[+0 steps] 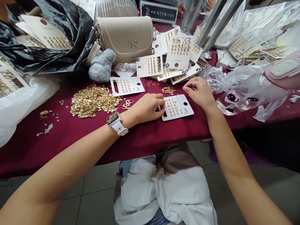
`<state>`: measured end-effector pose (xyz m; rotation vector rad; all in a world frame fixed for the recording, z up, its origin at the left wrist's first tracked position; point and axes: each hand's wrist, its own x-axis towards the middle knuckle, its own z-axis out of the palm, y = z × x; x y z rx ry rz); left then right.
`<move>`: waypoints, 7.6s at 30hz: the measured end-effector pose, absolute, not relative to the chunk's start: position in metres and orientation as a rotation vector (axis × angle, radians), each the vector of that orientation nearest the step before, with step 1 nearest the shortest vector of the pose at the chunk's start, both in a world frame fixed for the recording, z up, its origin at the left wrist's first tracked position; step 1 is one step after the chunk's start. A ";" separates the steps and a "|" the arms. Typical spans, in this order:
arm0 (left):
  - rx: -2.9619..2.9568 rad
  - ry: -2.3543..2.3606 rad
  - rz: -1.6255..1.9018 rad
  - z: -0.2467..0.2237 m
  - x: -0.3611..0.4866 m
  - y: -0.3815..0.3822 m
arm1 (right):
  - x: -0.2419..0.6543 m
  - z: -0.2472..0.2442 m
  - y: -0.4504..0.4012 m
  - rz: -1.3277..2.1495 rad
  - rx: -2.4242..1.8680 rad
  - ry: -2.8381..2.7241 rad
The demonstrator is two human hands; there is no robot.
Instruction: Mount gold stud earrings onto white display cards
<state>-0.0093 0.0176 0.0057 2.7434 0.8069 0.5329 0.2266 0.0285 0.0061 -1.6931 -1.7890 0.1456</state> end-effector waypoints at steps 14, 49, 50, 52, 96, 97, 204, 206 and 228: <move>2.658 0.770 0.566 0.009 -0.008 0.014 | 0.180 0.003 -0.045 0.022 -1.548 -1.854; 2.478 0.721 0.648 0.009 -0.009 0.013 | 0.174 -0.010 -0.038 0.230 -1.462 -1.947; 2.475 0.724 0.636 0.009 -0.009 0.013 | 0.173 -0.010 -0.038 0.228 -1.470 -1.945; 2.473 0.731 0.610 0.010 -0.009 0.013 | 0.172 -0.009 -0.038 0.218 -1.491 -1.939; 2.381 0.689 0.518 0.011 -0.011 0.017 | 0.174 0.005 -0.034 0.270 -1.506 -2.050; 2.383 0.683 0.524 0.011 -0.011 0.017 | 0.174 0.008 -0.033 0.261 -1.512 -2.088; 2.453 0.743 0.491 0.012 -0.011 0.019 | 0.156 0.025 -0.037 0.012 -1.566 -2.316; 2.451 0.729 0.491 0.012 -0.012 0.019 | 0.152 0.030 -0.034 0.058 -1.618 -2.328; 2.619 0.855 0.836 0.057 -0.042 -0.013 | 0.268 0.011 -0.120 0.339 -1.519 -1.545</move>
